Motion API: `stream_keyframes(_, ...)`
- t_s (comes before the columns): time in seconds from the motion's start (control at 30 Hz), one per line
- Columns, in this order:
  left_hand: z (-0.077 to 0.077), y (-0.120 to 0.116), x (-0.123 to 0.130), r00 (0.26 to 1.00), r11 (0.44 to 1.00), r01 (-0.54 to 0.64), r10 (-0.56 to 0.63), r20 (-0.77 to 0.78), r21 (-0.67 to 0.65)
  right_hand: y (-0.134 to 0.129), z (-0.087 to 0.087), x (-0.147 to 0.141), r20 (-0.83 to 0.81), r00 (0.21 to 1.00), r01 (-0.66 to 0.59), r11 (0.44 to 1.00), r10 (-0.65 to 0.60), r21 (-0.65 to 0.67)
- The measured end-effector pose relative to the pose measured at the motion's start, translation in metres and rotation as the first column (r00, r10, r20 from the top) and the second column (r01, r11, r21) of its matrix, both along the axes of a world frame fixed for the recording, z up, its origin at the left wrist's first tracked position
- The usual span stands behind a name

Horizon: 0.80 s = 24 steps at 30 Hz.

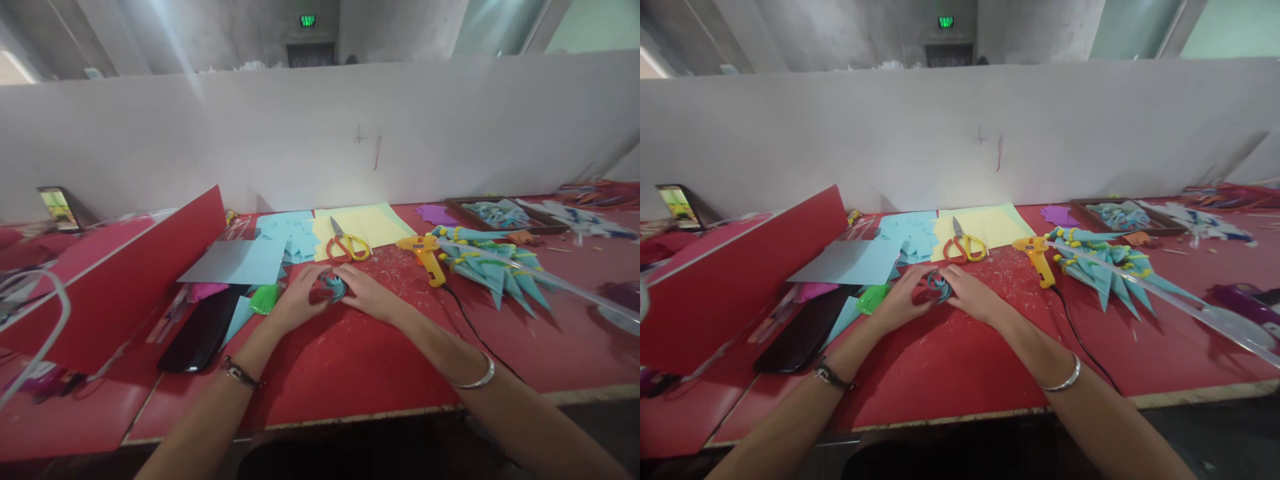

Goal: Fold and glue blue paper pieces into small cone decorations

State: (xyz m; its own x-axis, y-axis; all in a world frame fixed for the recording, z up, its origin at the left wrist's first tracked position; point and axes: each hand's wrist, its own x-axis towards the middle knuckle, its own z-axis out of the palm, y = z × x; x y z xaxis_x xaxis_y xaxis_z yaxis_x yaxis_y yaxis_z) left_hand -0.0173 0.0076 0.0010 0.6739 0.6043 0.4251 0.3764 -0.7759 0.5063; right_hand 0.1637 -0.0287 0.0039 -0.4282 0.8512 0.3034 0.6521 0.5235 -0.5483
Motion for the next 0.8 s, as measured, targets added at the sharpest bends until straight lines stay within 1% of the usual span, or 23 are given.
stream_keyframes(0.2, 0.001, -0.006, 0.0, 0.995, 0.993, 0.074, -0.079, -0.055, -0.094, -0.001, 0.001, -0.002, 0.2, 0.974, 0.088, 0.992, -0.104, 0.085)
stream_keyframes(0.3, -0.002, -0.007, 0.003, 0.996, 0.993, 0.064, -0.07, -0.055, -0.1, -0.003, 0.002, -0.006, 0.238, 0.961, 0.118, 0.987, -0.14, 0.106)
stream_keyframes(0.4, -0.005, -0.006, 0.005, 0.998, 0.997, -0.001, -0.004, -0.059, -0.081, -0.004, 0.0, -0.009, 0.204, 0.966, 0.137, 0.984, -0.159, 0.117)
stream_keyframes(0.57, -0.006, -0.002, 0.003, 0.989, 0.989, -0.129, 0.122, -0.084, -0.078, 0.002, -0.005, -0.006, 0.039, 0.978, 0.195, 0.964, -0.205, 0.182)
stream_keyframes(0.67, -0.006, -0.001, 0.0, 0.977, 0.976, -0.194, 0.183, -0.105, -0.099, 0.006, -0.007, -0.002, -0.031, 0.971, 0.238, 0.938, -0.238, 0.252)
stream_keyframes(0.8, -0.008, 0.0, -0.001, 0.963, 0.967, -0.234, 0.218, -0.158, -0.097, 0.008, -0.008, 0.001, -0.037, 0.951, 0.303, 0.895, -0.308, 0.327)
